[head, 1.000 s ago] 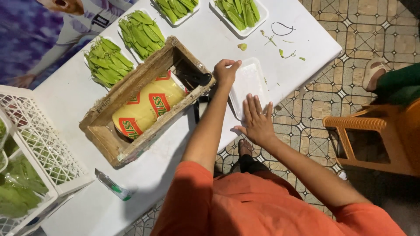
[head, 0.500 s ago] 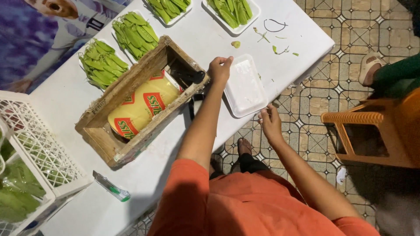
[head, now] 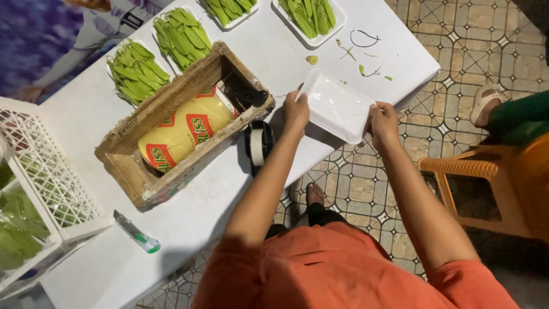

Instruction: Wrapping plastic film around trays of green beans and securing the packaging with tape.

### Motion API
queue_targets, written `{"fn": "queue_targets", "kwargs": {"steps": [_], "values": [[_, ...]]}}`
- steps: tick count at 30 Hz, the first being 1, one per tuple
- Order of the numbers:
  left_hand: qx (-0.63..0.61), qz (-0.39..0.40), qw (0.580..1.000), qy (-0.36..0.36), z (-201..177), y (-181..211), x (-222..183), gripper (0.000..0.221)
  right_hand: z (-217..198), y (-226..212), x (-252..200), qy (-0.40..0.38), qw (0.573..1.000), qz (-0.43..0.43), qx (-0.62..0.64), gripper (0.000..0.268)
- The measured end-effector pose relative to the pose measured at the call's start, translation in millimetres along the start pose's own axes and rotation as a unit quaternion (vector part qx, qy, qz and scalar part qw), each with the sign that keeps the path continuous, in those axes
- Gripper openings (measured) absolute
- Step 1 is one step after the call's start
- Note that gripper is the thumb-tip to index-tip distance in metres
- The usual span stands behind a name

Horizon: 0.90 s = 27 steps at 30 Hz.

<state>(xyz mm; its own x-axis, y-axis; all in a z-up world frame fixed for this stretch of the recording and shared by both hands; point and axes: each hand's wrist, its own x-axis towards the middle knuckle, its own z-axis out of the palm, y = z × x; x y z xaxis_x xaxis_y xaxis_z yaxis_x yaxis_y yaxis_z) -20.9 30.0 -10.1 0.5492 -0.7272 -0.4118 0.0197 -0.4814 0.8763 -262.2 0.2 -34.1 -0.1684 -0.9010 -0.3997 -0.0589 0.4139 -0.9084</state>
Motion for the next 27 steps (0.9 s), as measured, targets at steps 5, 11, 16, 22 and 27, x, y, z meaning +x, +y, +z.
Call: {"fn": "queue_targets", "kwargs": {"steps": [5,11,16,22,27], "values": [[-0.059,-0.073,0.995,-0.016,-15.7,20.3,-88.5,0.060,20.3,-44.8,20.2,-0.058,0.986,-0.067,-0.138,0.028],[-0.096,-0.090,0.991,0.022,-10.5,-9.8,-92.0,0.054,35.6,-32.6,67.6,-0.118,0.960,-0.150,-0.205,0.031],[-0.114,-0.073,0.991,0.017,-6.7,-51.6,-97.7,0.063,27.2,-39.7,50.8,-0.127,0.952,-0.188,-0.205,0.031],[0.080,-0.061,0.987,-0.123,-44.1,-107.1,-179.0,0.051,21.2,-50.3,-28.2,-0.094,0.937,-0.282,-0.183,0.015],[0.127,-0.104,0.986,-0.035,-102.2,-150.9,-213.5,0.017,52.8,-23.6,-150.3,-0.349,0.913,-0.138,-0.158,0.016]]}}
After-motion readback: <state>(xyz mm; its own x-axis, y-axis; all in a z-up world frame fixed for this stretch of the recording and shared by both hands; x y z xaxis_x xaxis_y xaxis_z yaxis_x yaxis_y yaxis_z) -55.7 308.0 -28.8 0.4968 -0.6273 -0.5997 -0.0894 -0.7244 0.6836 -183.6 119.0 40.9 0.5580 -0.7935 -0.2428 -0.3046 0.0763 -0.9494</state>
